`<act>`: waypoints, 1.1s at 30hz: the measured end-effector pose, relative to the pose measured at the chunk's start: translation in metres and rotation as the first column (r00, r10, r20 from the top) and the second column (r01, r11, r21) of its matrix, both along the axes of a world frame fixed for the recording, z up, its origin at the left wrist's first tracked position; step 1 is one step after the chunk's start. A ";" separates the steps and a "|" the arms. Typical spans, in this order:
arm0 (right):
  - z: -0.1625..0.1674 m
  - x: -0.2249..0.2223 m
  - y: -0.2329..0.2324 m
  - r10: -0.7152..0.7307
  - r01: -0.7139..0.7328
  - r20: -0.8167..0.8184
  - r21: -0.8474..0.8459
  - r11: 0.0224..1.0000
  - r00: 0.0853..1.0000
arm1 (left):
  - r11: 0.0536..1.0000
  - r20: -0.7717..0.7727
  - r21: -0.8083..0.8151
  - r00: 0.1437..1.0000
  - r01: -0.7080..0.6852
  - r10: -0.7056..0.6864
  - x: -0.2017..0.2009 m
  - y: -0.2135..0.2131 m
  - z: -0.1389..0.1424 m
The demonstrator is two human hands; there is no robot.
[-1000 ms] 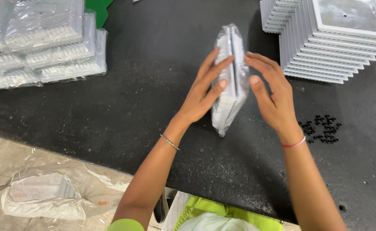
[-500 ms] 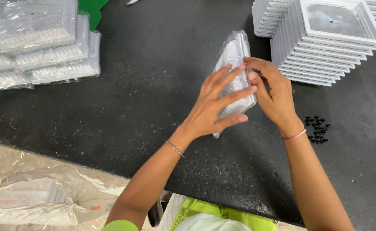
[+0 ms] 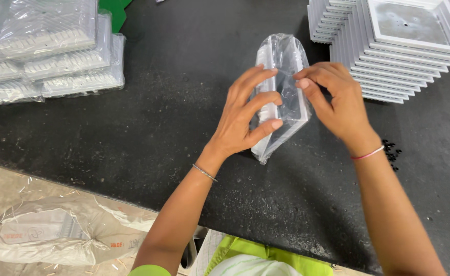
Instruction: The person places small black fasteners onto a white square plastic panel, presses them into position, and stacks the panel with others. They then wrap completed panels in clear plastic bags and set the wrapped panels aside on the workbench.
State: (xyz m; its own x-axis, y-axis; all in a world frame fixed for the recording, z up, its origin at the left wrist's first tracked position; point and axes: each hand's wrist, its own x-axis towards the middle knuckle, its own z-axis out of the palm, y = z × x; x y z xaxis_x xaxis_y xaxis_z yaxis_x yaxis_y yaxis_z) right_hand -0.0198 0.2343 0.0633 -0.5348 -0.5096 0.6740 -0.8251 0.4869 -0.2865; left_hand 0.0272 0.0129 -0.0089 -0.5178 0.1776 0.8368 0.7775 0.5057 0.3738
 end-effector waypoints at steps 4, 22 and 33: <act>0.013 -0.005 0.002 -0.028 0.021 0.042 0.149 0.989 0.999 | 0.997 0.041 0.000 0.996 0.077 -0.077 0.001 0.011 0.000; -0.052 -0.023 0.059 -0.225 0.206 0.418 0.090 0.974 0.880 | 0.970 0.038 -0.219 0.994 0.109 -0.103 0.004 0.034 -0.011; -0.073 0.001 0.065 -0.348 0.336 0.068 0.149 0.930 0.935 | 0.954 -0.039 -0.300 0.998 0.031 -0.045 0.001 0.051 -0.013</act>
State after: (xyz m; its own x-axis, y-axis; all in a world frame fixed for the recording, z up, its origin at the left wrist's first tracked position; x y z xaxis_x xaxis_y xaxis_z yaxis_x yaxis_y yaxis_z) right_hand -0.0184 0.2990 -0.0101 -0.7487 -0.3660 0.5527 -0.5749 0.7736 -0.2665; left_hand 0.0285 0.0636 -0.0217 -0.4692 0.4418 0.7646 0.8107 0.5588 0.1747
